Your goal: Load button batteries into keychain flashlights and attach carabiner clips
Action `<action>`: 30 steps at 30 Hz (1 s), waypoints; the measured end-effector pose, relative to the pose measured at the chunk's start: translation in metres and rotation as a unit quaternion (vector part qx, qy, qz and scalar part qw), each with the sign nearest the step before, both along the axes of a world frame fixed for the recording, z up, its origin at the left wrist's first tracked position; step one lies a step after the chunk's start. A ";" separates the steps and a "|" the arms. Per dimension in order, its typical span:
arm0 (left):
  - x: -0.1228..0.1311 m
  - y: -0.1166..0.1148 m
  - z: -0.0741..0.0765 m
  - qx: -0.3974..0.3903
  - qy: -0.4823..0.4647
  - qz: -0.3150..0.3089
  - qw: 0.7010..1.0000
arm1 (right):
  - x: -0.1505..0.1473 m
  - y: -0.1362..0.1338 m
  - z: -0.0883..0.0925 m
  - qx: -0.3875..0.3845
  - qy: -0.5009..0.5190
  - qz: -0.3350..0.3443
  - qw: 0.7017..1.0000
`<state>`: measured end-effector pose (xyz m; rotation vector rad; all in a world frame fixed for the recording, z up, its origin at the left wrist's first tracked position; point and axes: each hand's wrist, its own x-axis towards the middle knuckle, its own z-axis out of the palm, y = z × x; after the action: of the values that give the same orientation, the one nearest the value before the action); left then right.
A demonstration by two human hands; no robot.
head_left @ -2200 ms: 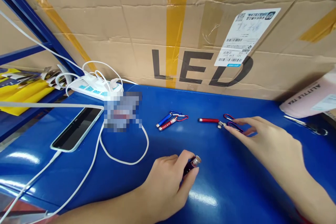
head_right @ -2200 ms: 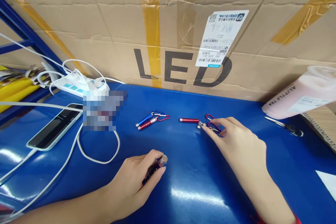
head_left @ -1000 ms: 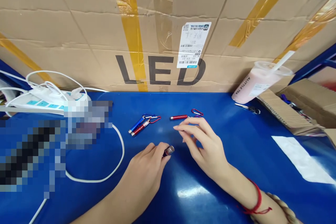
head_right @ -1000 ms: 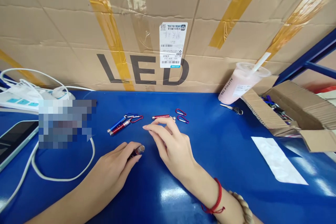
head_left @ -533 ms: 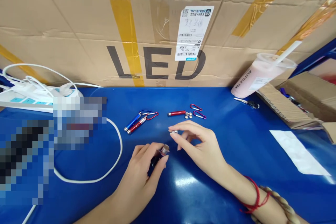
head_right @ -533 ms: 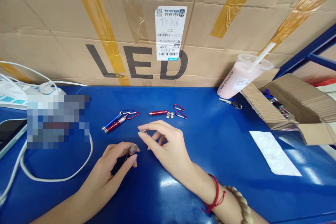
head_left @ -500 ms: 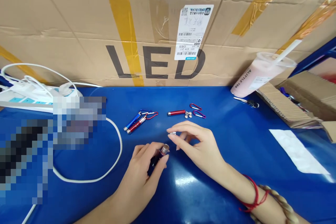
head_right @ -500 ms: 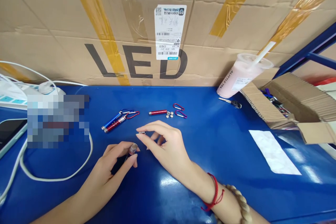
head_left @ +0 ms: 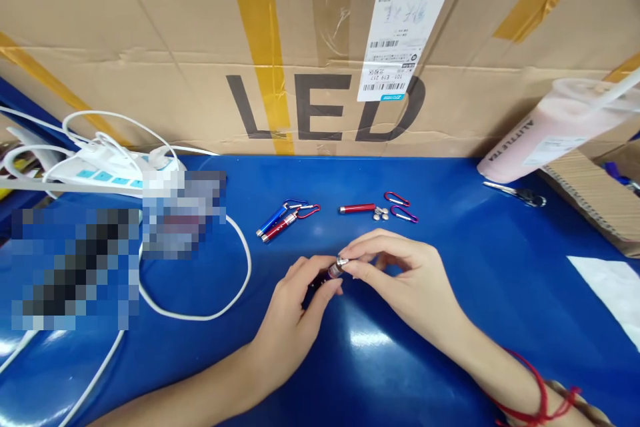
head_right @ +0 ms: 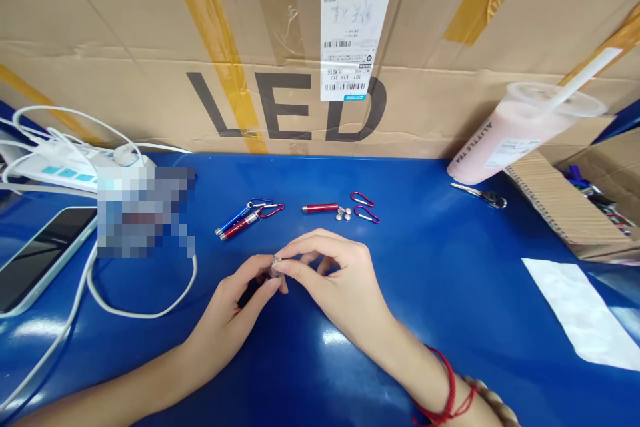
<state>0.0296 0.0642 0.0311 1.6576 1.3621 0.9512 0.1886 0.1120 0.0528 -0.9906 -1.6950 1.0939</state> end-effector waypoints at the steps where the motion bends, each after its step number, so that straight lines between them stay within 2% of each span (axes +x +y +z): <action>1: -0.002 0.002 -0.001 0.013 0.002 0.005 1.000 | 0.000 0.000 -0.001 0.004 -0.008 0.006 1.000; 7: -0.008 0.004 -0.005 0.098 0.055 0.012 0.994 | 0.004 0.007 0.000 0.004 -0.046 0.019 0.999; 13: -0.006 -0.001 -0.008 0.119 0.043 -0.060 0.990 | 0.017 0.016 0.012 -0.094 -0.084 0.103 0.987; 17: -0.005 -0.004 -0.007 0.096 0.051 -0.082 0.991 | 0.020 0.016 0.013 -0.106 -0.118 0.116 0.980; 23: -0.007 -0.005 -0.009 0.074 0.022 -0.078 0.994 | 0.017 0.017 0.006 -0.106 -0.134 0.122 0.978; 30: -0.009 -0.001 -0.013 0.152 0.070 -0.055 0.984 | 0.009 0.008 0.007 -0.103 -0.117 0.113 0.981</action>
<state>0.0205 0.0632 0.0185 2.0416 1.2464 1.0315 0.1981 0.1202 0.0597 -1.1111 -1.9490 1.3662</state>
